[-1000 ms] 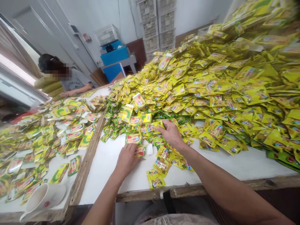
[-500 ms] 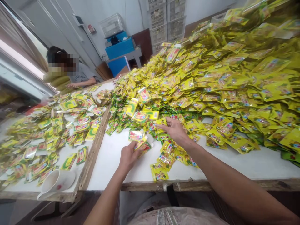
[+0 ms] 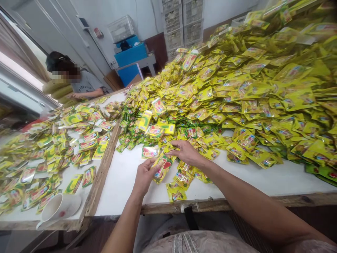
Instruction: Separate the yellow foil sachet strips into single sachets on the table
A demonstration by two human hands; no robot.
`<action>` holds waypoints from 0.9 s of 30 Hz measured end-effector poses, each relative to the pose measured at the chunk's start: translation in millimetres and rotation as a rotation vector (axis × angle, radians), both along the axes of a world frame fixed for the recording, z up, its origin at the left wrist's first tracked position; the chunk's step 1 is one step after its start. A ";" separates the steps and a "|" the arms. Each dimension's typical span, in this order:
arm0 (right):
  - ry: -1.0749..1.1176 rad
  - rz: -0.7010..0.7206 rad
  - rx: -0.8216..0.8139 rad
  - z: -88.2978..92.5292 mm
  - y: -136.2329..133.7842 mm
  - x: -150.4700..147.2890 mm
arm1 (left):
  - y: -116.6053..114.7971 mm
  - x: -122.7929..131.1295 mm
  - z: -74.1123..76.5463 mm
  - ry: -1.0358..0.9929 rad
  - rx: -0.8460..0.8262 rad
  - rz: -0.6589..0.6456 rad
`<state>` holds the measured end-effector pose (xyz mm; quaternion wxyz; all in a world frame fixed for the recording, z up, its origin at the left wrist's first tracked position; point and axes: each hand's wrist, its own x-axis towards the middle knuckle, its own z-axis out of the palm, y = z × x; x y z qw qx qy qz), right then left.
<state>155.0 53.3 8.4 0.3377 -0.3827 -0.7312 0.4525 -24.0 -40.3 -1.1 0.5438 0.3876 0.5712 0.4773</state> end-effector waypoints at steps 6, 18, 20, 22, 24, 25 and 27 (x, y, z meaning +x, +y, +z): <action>0.068 -0.111 0.059 -3.3 -9.3 -9.6 | 4.7 4.1 -2.4 -0.114 -0.018 0.113; -0.181 0.035 0.120 9.4 -22.5 -15.9 | 2.4 0.6 -4.6 -0.068 0.081 0.116; -0.207 0.107 0.071 6.6 -25.4 -20.3 | 1.6 0.4 -3.9 -0.099 0.064 0.118; -0.180 0.113 0.024 1.7 -27.8 -24.5 | 0.7 0.7 -3.3 -0.133 0.039 0.119; -0.142 0.086 0.002 -3.6 -30.6 -27.9 | -1.7 2.4 -3.4 -0.155 0.023 0.122; -0.142 0.083 0.006 -5.8 -32.6 -29.4 | -3.8 3.6 -3.9 -0.157 0.012 0.124; -0.196 0.137 0.027 -8.8 -37.0 -32.5 | -9.6 5.2 -5.4 -0.144 -0.030 0.117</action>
